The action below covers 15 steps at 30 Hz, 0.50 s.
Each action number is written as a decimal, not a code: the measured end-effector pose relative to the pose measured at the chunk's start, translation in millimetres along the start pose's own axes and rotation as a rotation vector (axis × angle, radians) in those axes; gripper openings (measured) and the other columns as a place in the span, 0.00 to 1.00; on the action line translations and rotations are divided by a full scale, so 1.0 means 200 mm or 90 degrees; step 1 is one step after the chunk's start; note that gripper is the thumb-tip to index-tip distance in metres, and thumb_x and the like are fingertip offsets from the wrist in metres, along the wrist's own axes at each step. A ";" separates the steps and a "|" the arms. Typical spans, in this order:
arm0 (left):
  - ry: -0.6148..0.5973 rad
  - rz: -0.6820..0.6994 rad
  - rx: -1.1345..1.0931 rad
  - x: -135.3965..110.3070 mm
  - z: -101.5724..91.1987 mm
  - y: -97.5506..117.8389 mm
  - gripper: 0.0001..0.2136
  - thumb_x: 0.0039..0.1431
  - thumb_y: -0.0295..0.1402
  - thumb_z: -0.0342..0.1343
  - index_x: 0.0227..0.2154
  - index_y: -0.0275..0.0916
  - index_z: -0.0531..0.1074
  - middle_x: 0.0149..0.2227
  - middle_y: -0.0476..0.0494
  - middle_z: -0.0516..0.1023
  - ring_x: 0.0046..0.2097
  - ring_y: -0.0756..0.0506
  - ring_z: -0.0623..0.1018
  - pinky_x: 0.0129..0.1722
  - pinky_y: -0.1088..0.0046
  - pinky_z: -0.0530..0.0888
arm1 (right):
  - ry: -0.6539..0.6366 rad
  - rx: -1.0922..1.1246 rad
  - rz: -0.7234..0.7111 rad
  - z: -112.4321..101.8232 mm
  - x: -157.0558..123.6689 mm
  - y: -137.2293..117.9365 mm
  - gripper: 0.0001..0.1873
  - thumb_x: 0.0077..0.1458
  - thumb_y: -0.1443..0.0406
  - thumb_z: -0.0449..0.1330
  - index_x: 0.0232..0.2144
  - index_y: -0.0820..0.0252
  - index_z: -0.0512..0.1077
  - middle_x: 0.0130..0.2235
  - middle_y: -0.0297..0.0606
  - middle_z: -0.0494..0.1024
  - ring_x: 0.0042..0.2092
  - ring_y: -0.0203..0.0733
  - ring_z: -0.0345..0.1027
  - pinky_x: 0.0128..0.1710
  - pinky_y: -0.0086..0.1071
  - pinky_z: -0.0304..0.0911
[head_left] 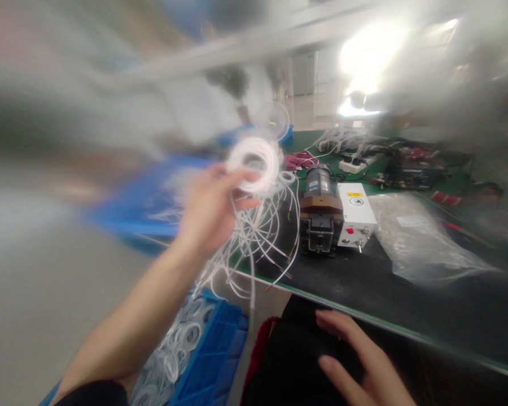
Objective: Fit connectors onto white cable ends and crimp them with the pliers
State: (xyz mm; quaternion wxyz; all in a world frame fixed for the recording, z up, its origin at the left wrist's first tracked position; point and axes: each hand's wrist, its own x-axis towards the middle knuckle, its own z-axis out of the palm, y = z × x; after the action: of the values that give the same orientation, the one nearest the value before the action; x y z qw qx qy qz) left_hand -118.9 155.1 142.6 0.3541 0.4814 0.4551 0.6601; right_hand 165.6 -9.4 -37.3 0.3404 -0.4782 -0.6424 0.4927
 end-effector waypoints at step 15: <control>-0.118 -0.226 -0.101 -0.36 0.13 0.17 0.09 0.69 0.31 0.63 0.48 0.32 0.79 0.48 0.30 0.87 0.39 0.39 0.90 0.14 0.85 0.73 | -0.118 0.265 -0.025 0.21 0.23 -0.29 0.22 0.66 0.55 0.70 0.60 0.51 0.79 0.48 0.39 0.88 0.46 0.47 0.84 0.51 0.38 0.77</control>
State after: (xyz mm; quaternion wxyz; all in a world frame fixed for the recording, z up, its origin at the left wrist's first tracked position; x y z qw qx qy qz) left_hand -74.2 85.9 154.8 0.5419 0.4229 0.4450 0.5740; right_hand 96.8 18.2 5.9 0.3805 -0.3378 -0.5647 0.6498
